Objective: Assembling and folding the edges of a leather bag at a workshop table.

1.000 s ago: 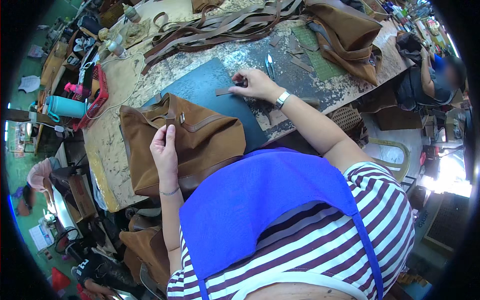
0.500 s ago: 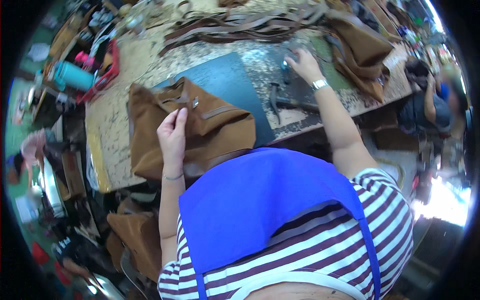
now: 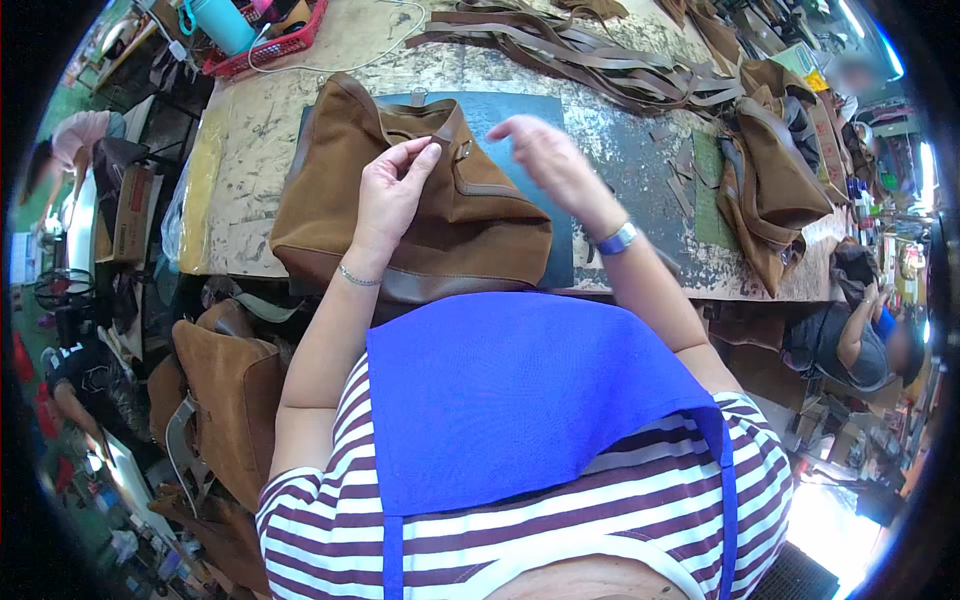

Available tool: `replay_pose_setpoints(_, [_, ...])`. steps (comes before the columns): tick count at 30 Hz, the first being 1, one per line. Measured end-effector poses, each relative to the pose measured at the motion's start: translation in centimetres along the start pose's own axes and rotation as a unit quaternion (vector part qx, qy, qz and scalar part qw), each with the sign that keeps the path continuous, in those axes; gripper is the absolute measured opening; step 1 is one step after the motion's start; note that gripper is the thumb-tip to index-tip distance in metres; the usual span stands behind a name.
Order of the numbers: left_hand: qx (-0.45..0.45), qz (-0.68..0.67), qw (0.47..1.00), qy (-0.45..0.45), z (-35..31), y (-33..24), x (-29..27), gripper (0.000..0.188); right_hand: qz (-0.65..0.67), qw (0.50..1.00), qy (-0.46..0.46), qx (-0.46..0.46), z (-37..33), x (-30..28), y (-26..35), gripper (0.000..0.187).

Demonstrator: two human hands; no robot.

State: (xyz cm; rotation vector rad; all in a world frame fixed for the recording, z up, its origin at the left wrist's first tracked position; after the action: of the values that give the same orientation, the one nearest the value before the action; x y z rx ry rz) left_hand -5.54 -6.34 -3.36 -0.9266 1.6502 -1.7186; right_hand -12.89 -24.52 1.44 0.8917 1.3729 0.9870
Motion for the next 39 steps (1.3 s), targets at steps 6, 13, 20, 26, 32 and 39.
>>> replay_pose_setpoints(6, [-0.019,-0.056,0.998,0.008,0.0,0.3,0.5,0.019,-0.031,0.998,0.029,0.047,0.3,3.5,0.1,0.039])
replay_pose_setpoints(13, [-0.021,-0.057,0.998,0.013,0.0,0.2,0.5,0.019,-0.18,0.979,0.036,0.083,0.0,2.8,1.0,0.042])
replay_pose_setpoints(20, [-0.017,-0.067,0.998,0.013,0.0,-0.1,1.1,0.019,-0.164,0.983,0.044,0.069,0.1,2.9,1.1,0.042])
replay_pose_setpoints(26, [-0.029,-0.086,0.996,0.014,0.1,-0.2,1.3,0.019,-0.175,0.984,0.024,0.025,0.2,2.9,0.6,0.039])
replay_pose_setpoints(32, [-0.041,-0.077,0.996,0.022,0.1,0.0,1.2,0.018,-0.149,0.988,0.026,0.017,0.1,3.1,0.6,0.038])
replay_pose_setpoints(39, [-0.046,-0.089,0.995,0.018,0.0,-0.1,1.7,0.017,-0.139,0.99,0.021,0.021,-0.3,2.9,0.2,0.037])
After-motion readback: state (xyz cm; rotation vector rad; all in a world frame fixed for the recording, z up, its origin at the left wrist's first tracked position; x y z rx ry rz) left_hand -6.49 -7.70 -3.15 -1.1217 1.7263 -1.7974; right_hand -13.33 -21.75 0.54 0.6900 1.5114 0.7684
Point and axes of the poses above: each hand's wrist, its own z-axis towards the middle knuckle, its own x-axis out of the palm, y = z × x, the point moved 5 cm from there along z, towards the middle knuckle, and after that the axes turned 11 degrees about y, right-handed, at the moved point
